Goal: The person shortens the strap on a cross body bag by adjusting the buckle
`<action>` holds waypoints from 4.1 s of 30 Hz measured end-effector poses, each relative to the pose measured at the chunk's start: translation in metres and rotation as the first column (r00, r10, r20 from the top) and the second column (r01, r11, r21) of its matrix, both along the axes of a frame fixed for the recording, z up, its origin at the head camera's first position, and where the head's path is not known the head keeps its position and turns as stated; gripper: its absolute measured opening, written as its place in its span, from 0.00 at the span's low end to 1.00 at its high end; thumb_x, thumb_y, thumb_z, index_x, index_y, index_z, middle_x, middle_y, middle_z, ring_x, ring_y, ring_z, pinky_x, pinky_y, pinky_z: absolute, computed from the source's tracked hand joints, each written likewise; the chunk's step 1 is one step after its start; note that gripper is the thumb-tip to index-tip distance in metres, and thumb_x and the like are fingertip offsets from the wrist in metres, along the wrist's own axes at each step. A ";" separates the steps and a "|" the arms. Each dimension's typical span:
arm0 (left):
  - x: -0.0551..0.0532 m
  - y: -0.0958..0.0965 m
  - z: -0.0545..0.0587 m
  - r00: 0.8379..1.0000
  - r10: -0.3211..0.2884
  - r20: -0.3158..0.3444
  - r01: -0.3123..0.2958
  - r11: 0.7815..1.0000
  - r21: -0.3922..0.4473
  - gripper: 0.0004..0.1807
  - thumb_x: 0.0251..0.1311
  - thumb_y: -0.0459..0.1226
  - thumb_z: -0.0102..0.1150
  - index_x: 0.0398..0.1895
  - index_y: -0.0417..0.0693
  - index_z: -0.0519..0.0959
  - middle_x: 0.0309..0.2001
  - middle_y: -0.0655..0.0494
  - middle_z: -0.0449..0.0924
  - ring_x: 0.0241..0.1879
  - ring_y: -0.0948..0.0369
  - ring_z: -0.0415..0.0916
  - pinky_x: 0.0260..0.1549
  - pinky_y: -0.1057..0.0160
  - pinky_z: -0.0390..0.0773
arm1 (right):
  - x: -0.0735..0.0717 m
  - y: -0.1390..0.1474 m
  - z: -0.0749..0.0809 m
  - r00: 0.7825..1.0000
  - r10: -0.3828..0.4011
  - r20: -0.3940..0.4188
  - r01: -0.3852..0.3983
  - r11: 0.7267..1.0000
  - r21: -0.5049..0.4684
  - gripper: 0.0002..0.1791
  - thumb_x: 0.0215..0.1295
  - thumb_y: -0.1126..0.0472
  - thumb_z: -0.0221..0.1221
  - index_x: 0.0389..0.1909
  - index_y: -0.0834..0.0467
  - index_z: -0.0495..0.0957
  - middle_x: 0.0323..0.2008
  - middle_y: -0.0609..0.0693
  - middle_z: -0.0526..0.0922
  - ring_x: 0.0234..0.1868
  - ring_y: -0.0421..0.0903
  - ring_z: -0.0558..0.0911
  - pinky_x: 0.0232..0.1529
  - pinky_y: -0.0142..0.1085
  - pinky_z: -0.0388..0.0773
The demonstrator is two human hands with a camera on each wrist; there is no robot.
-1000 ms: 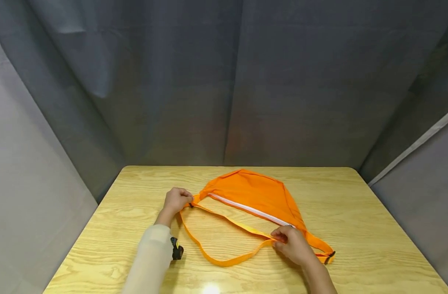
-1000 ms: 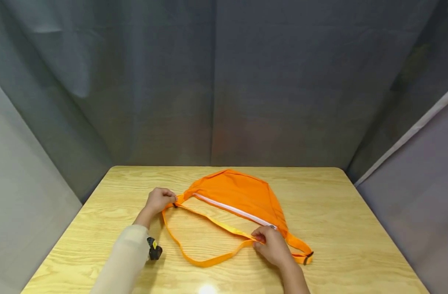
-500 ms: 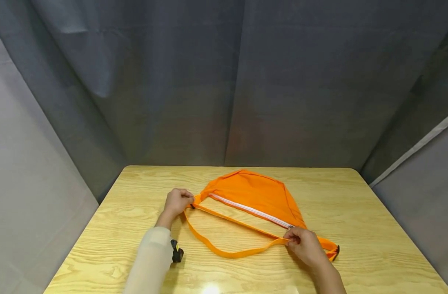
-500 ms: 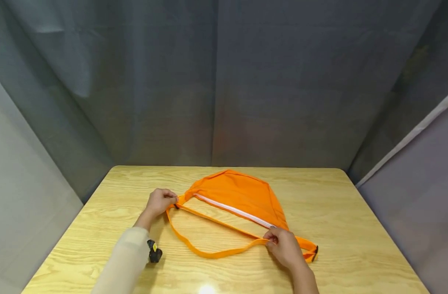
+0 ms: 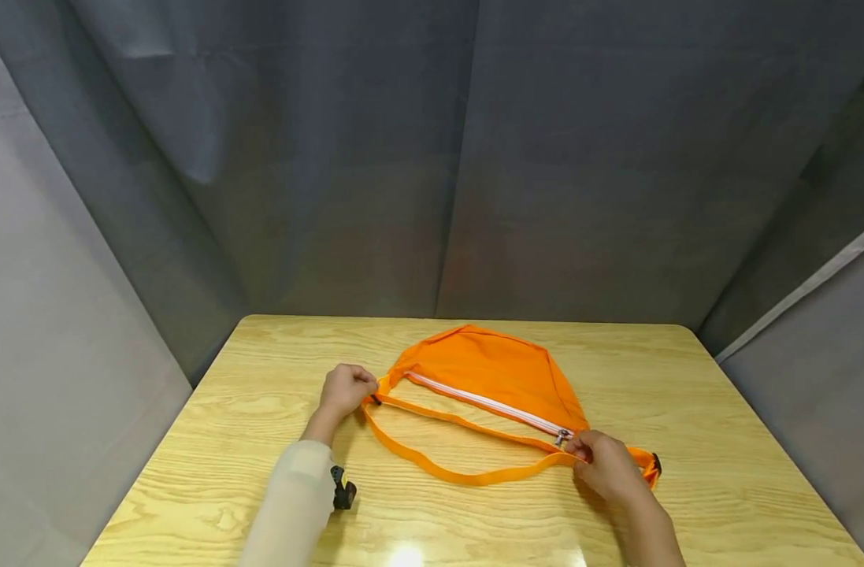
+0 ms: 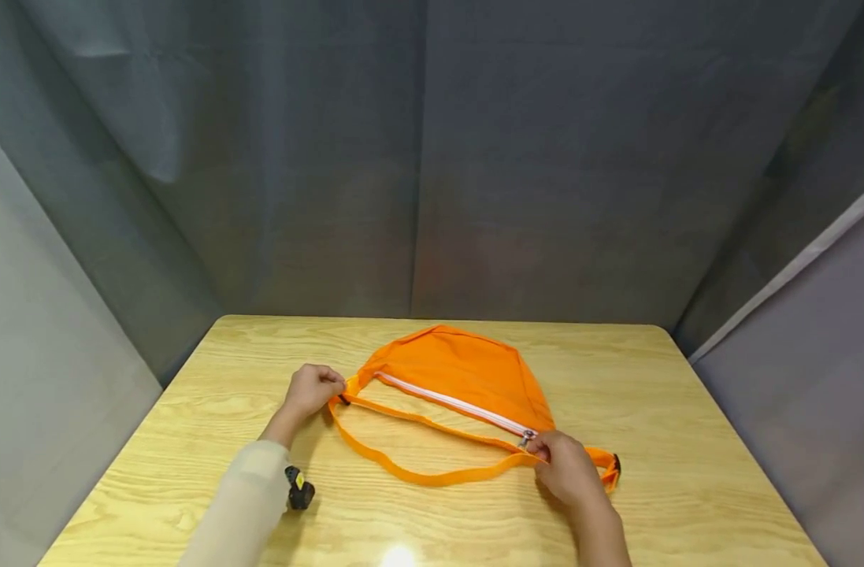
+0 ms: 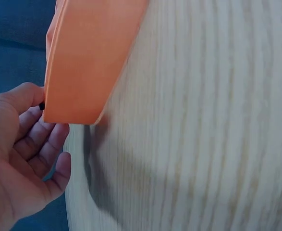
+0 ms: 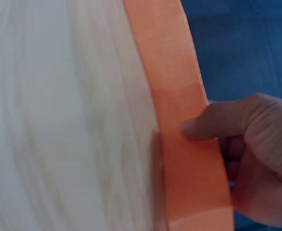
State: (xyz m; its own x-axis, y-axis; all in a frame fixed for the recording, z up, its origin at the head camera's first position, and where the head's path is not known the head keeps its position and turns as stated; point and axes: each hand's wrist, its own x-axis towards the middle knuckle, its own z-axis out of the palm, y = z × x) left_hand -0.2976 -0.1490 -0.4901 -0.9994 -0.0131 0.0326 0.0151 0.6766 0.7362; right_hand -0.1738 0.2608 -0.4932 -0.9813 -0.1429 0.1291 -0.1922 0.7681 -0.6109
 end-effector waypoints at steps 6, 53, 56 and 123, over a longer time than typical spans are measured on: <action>0.003 0.001 -0.001 1.000 0.010 0.002 -0.010 0.999 0.042 0.02 0.51 0.35 0.65 0.24 0.46 0.83 0.25 0.58 0.80 0.23 0.61 0.72 0.23 0.64 0.73 | -0.001 -0.024 0.005 0.990 0.105 0.089 -0.098 0.992 -0.086 0.17 0.43 0.70 0.70 0.36 0.62 0.77 0.29 0.47 0.73 0.32 0.44 0.71 0.33 0.35 0.71; 0.026 -0.019 -0.007 0.998 0.059 0.019 -0.060 0.993 0.098 0.02 0.51 0.31 0.61 0.25 0.42 0.83 0.22 0.55 0.78 0.19 0.61 0.73 0.19 0.65 0.74 | -0.010 0.024 -0.005 0.998 -0.047 -0.052 0.051 0.996 0.074 0.12 0.42 0.77 0.61 0.24 0.57 0.77 0.23 0.45 0.74 0.24 0.43 0.69 0.26 0.38 0.67; 0.025 -0.019 -0.006 0.998 0.066 0.013 -0.067 0.992 0.112 0.03 0.50 0.30 0.60 0.26 0.40 0.83 0.23 0.55 0.79 0.20 0.60 0.73 0.20 0.65 0.74 | -0.012 0.024 -0.005 0.996 -0.044 -0.077 0.050 0.996 0.070 0.12 0.41 0.77 0.60 0.23 0.57 0.75 0.20 0.45 0.72 0.22 0.43 0.67 0.25 0.37 0.65; 0.034 -0.036 -0.017 0.997 0.036 -0.062 -0.027 0.990 0.138 0.02 0.49 0.34 0.68 0.27 0.44 0.85 0.25 0.58 0.81 0.26 0.62 0.76 0.26 0.65 0.76 | 0.004 0.106 -0.017 0.924 -0.366 -0.111 0.364 0.930 -0.046 0.11 0.60 0.64 0.60 0.40 0.67 0.81 0.33 0.60 0.82 0.34 0.58 0.79 0.36 0.50 0.72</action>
State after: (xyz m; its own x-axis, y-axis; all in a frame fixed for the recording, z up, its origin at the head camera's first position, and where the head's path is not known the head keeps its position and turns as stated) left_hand -0.2631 -0.1848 -0.5072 -0.9943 -0.0530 0.0921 0.0456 0.5700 0.8204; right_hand -0.1698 0.3664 -0.5098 -0.9429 0.2269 0.2438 0.0282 0.7839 -0.6203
